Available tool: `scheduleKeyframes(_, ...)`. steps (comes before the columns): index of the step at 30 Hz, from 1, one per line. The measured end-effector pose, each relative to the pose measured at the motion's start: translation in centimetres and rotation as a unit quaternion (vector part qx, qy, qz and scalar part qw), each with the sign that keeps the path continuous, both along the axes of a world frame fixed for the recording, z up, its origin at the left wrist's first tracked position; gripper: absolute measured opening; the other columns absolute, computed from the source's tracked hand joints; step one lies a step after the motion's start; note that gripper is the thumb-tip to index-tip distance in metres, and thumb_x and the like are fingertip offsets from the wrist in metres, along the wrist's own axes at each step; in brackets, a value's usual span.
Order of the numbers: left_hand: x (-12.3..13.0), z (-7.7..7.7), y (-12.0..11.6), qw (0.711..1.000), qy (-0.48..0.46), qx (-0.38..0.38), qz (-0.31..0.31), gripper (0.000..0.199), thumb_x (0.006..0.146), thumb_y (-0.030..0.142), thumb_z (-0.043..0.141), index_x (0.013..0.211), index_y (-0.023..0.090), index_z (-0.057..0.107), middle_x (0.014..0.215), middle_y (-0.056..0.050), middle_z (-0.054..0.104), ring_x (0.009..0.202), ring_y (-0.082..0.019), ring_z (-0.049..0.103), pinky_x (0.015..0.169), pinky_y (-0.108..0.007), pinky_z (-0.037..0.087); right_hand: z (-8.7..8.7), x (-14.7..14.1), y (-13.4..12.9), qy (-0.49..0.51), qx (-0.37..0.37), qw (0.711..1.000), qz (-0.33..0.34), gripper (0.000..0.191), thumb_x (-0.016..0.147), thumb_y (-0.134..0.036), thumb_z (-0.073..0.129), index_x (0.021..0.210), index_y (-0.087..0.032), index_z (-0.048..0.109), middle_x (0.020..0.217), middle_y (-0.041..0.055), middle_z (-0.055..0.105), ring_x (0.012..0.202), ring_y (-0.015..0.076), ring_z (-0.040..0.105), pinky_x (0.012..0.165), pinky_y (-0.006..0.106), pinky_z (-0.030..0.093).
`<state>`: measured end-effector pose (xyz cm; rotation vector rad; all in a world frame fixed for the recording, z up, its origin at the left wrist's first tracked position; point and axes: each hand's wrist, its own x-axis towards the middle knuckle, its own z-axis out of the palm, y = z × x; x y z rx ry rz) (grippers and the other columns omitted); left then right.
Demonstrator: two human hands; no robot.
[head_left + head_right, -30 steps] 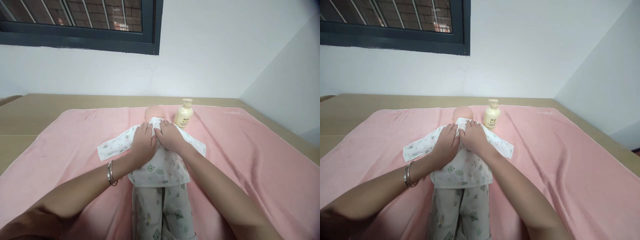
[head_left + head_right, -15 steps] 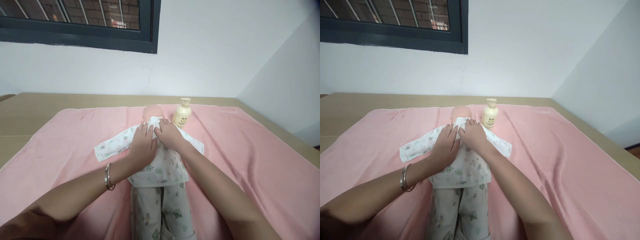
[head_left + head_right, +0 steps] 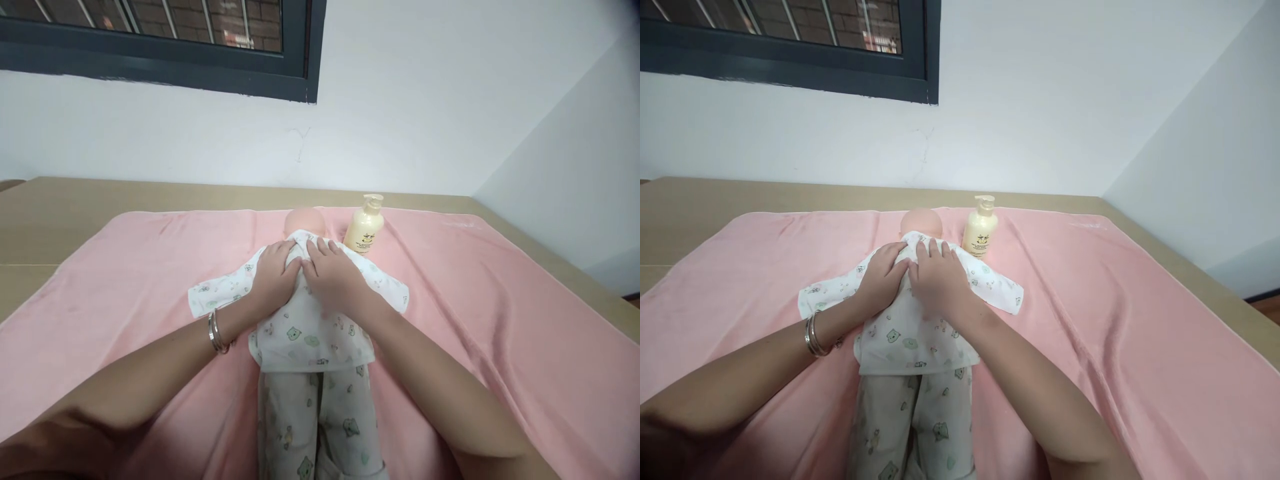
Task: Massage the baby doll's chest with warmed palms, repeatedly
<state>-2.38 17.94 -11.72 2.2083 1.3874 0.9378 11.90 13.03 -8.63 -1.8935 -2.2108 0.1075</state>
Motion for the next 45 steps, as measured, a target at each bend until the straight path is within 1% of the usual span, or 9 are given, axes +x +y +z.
scheduleKeyframes(4, 0.0, -0.6, -0.1, 1.000, -0.027, 0.015, 0.002, 0.044, 0.090, 0.034, 0.038, 0.125, 0.016, 0.059, 0.135, -0.012, 0.062, 0.128, -0.027, 0.053, 0.114, -0.050, 0.039, 0.0, 1.0, 1.9, 0.027, -0.008, 0.999, -0.046, 0.059, 0.103, -0.041, 0.023, 0.147, -0.008, 0.044, 0.156, 0.0194, 0.042, 0.147, 0.0338, 0.036, 0.119, 0.050, 0.030)
scheduleKeyframes(11, -0.3, -1.6, -0.3, 0.995, -0.086, 0.039, 0.011, 0.042, 0.089, 0.031, 0.038, 0.124, 0.018, 0.058, 0.134, -0.011, 0.062, 0.131, -0.027, 0.051, 0.117, -0.050, 0.038, 0.9, -0.1, 1.4, 0.051, 0.160, 0.985, -0.047, 0.051, 0.095, -0.023, 0.033, 0.141, -0.006, 0.051, 0.158, 0.0164, 0.040, 0.151, 0.0308, 0.029, 0.122, 0.049, 0.027)
scheduleKeyframes(17, -0.5, -1.9, -0.5, 0.993, -0.103, 0.054, 0.022, 0.043, 0.091, 0.031, 0.036, 0.128, 0.018, 0.055, 0.138, -0.011, 0.059, 0.132, -0.025, 0.050, 0.120, -0.051, 0.033, -0.3, -1.2, 1.1, 0.096, 0.062, 0.993, -0.014, 0.051, 0.096, -0.027, 0.034, 0.140, -0.009, 0.052, 0.155, 0.0164, 0.045, 0.148, 0.0292, 0.036, 0.122, 0.049, 0.029)
scheduleKeyframes(21, -0.3, -1.8, -0.6, 0.995, -0.090, 0.045, 0.023, 0.043, 0.093, 0.033, 0.035, 0.129, 0.019, 0.054, 0.139, -0.011, 0.058, 0.134, -0.025, 0.049, 0.124, -0.053, 0.024, 0.0, -1.3, 0.8, 0.122, 0.111, 0.985, -0.054, 0.055, 0.095, -0.024, 0.033, 0.146, -0.009, 0.045, 0.161, 0.0140, 0.036, 0.152, 0.0259, 0.027, 0.125, 0.049, 0.024)
scheduleKeyframes(26, -0.3, -2.0, -0.4, 0.992, -0.112, 0.060, 0.022, 0.042, 0.091, 0.033, 0.037, 0.127, 0.019, 0.055, 0.137, -0.012, 0.059, 0.131, -0.026, 0.050, 0.122, -0.054, 0.028, -0.1, -1.2, 0.9, 0.111, 0.078, 0.991, -0.009, 0.052, 0.094, -0.026, 0.037, 0.141, -0.010, 0.052, 0.156, 0.0167, 0.044, 0.149, 0.0311, 0.035, 0.122, 0.058, 0.025)
scheduleKeyframes(32, -0.6, -2.3, -0.3, 0.987, -0.126, 0.093, -0.018, 0.044, 0.094, 0.030, 0.038, 0.133, 0.017, 0.051, 0.140, -0.014, 0.057, 0.132, -0.026, 0.050, 0.116, -0.050, 0.038, -0.5, -0.4, 1.7, 0.147, 0.149, 0.978, 0.011, 0.051, 0.091, -0.022, 0.041, 0.140, -0.011, 0.053, 0.158, 0.0132, 0.042, 0.149, 0.0261, 0.035, 0.125, 0.050, 0.025)
scheduleKeyframes(36, -0.6, -2.5, -0.3, 0.987, -0.130, 0.090, -0.014, 0.044, 0.092, 0.026, 0.039, 0.132, 0.014, 0.052, 0.136, -0.015, 0.059, 0.127, -0.027, 0.053, 0.113, -0.049, 0.042, -0.5, -0.6, 1.5, 0.111, 0.076, 0.990, 0.047, 0.049, 0.095, -0.028, 0.040, 0.138, -0.011, 0.056, 0.154, 0.0163, 0.047, 0.147, 0.0322, 0.039, 0.122, 0.057, 0.029)
scheduleKeyframes(42, -0.4, -1.8, -0.5, 0.994, -0.091, 0.064, -0.006, 0.047, 0.090, 0.025, 0.038, 0.133, 0.010, 0.052, 0.136, -0.017, 0.058, 0.127, -0.029, 0.052, 0.112, -0.051, 0.041, -0.3, -1.1, 1.0, 0.137, 0.146, 0.980, -0.003, 0.054, 0.090, -0.020, 0.040, 0.143, -0.009, 0.050, 0.158, 0.0156, 0.040, 0.150, 0.0281, 0.033, 0.123, 0.051, 0.030)
scheduleKeyframes(45, -0.3, -1.1, -0.6, 0.997, -0.050, 0.050, 0.005, 0.050, 0.090, 0.024, 0.037, 0.136, 0.009, 0.050, 0.133, -0.018, 0.060, 0.123, -0.030, 0.054, 0.109, -0.052, 0.043, -0.7, -1.1, 1.3, 0.103, 0.101, 0.989, 0.014, 0.053, 0.090, -0.020, 0.039, 0.140, -0.009, 0.054, 0.156, 0.0165, 0.043, 0.150, 0.0304, 0.034, 0.123, 0.052, 0.030)
